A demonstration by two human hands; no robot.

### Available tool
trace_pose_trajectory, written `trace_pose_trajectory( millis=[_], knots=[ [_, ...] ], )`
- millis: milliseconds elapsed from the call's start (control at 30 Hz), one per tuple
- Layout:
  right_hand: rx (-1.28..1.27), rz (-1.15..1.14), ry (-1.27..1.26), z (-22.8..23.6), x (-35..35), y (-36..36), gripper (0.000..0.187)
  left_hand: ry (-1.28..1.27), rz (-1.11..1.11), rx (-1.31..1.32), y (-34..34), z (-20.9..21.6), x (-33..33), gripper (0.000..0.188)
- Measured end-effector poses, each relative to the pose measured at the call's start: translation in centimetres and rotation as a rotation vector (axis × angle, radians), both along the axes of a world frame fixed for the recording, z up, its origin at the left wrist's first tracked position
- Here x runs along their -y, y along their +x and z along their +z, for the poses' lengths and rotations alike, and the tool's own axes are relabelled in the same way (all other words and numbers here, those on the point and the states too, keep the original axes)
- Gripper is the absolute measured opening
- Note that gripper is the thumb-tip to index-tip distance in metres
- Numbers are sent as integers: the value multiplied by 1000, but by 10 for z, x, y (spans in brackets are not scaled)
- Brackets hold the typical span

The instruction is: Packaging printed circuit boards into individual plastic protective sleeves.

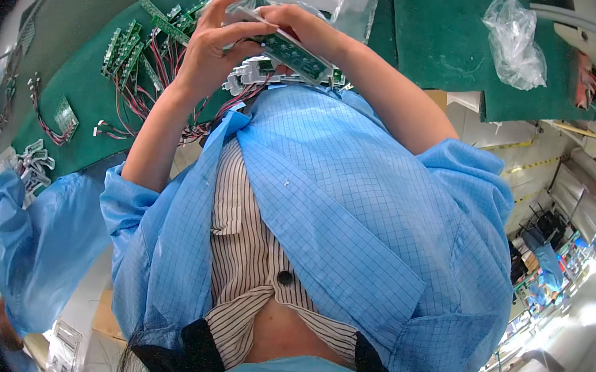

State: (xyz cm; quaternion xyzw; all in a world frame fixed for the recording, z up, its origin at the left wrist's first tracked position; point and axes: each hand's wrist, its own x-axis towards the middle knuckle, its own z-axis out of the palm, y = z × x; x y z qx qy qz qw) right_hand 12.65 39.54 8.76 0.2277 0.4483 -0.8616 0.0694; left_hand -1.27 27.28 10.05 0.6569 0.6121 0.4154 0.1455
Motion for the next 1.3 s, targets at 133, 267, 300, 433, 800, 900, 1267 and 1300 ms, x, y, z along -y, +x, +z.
trace_pose_trajectory(
  millis=[133,267,300,433,800,900,1267,1300],
  knots=[
    [-222,70,436,-4,1,3,32,-215,-80,85,1,10,-1,34],
    [-186,71,463,-8,5,4,32,-163,-71,-84,3,8,1,41],
    [-206,57,459,-11,5,4,30,-115,-56,-104,4,5,2,47],
    [-111,101,323,4,4,3,21,-151,64,512,-5,-6,11,59],
    [-37,274,793,-13,10,-3,18,-276,276,960,6,-29,26,32],
    [-23,249,919,-8,17,-4,22,-375,194,985,1,-30,30,32],
    [-13,79,1088,-3,36,-2,21,-332,259,905,9,-27,34,28],
    [-13,78,1089,-2,37,-1,21,-334,278,917,10,-26,34,28]
  ],
)
